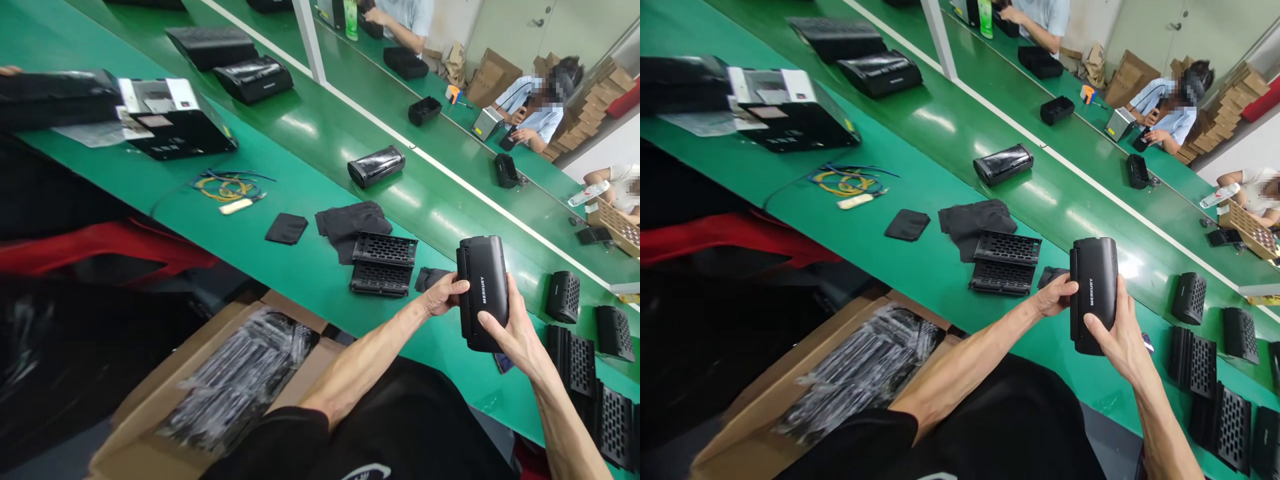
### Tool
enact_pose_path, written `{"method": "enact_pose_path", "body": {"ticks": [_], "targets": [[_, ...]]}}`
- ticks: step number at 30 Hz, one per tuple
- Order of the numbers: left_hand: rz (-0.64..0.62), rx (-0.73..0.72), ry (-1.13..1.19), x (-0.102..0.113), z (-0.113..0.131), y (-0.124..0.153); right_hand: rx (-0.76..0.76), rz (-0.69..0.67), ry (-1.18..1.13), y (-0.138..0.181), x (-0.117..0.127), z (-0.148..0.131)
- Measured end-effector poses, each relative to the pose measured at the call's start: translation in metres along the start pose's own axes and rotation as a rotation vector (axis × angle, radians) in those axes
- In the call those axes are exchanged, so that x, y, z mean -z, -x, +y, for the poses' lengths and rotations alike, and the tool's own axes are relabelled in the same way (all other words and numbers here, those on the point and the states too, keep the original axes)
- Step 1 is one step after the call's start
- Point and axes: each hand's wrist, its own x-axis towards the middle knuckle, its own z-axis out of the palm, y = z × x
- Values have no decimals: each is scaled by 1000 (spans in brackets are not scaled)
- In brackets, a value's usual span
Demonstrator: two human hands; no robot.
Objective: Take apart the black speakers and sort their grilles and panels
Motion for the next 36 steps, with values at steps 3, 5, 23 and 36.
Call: {"method": "enact_pose_path", "body": {"ticks": [3,5,23,36], "targets": [[10,4,-11,0,1,0,6,9,0,2,-3,-4],[36,-8,-26,-2,1,1,23,20,-12,3,-4,-4],[73,-146,0,-34,-10,-10,8,87,1,-1,-5,4],[336,-216,24,-32,-16,-9,72,796,-138,13,-77,48]]}}
